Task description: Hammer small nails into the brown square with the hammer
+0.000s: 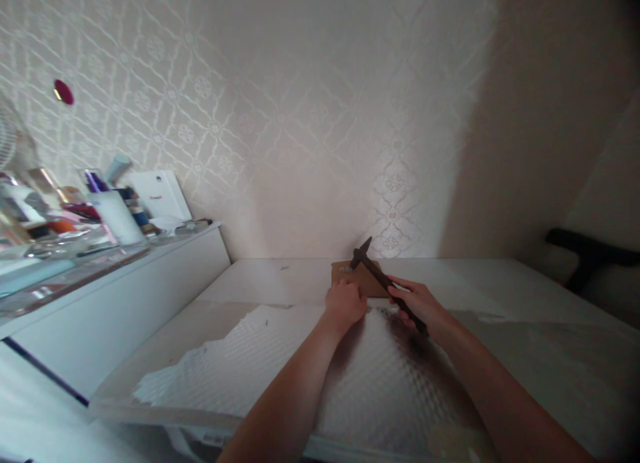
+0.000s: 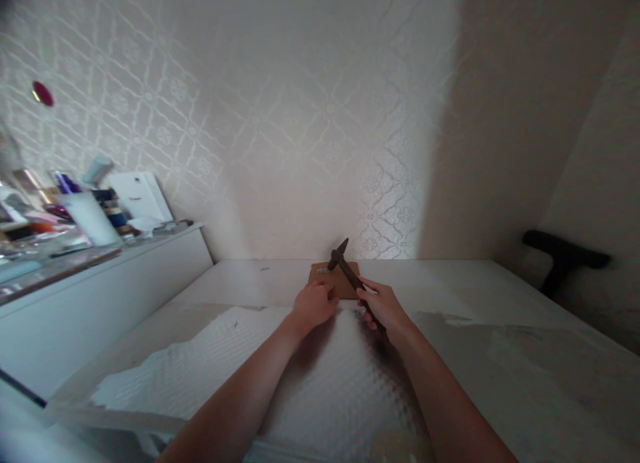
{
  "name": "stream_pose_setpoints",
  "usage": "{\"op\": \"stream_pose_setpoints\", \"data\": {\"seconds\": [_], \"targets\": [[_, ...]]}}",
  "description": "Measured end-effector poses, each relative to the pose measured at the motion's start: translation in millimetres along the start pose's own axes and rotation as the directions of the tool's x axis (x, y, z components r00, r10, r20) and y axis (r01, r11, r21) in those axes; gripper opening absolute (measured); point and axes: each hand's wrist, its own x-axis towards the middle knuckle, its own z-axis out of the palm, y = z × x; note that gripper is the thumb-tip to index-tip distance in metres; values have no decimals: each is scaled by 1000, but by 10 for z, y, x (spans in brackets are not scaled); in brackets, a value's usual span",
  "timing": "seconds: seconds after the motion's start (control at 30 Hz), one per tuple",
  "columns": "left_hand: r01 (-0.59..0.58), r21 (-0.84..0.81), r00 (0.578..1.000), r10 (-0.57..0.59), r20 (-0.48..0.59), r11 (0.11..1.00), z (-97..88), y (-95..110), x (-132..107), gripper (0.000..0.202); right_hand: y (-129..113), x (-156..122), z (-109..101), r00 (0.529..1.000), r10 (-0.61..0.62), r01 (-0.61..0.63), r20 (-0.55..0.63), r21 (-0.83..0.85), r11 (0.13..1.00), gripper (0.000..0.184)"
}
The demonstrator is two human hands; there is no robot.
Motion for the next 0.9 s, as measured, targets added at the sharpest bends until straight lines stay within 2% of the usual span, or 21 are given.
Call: {"op": "stream_pose_setpoints", "data": {"seconds": [0.7,0.9], "targets": [[34,-1,999,-34,18,999,-20,16,-3,34,19,19,-11,999,-42,42,-15,0,999,45],[11,-7,1000,-11,2,1000,-26,20,-13,35,3,-4,0,1000,-15,15,-8,-9,1000,45]]}}
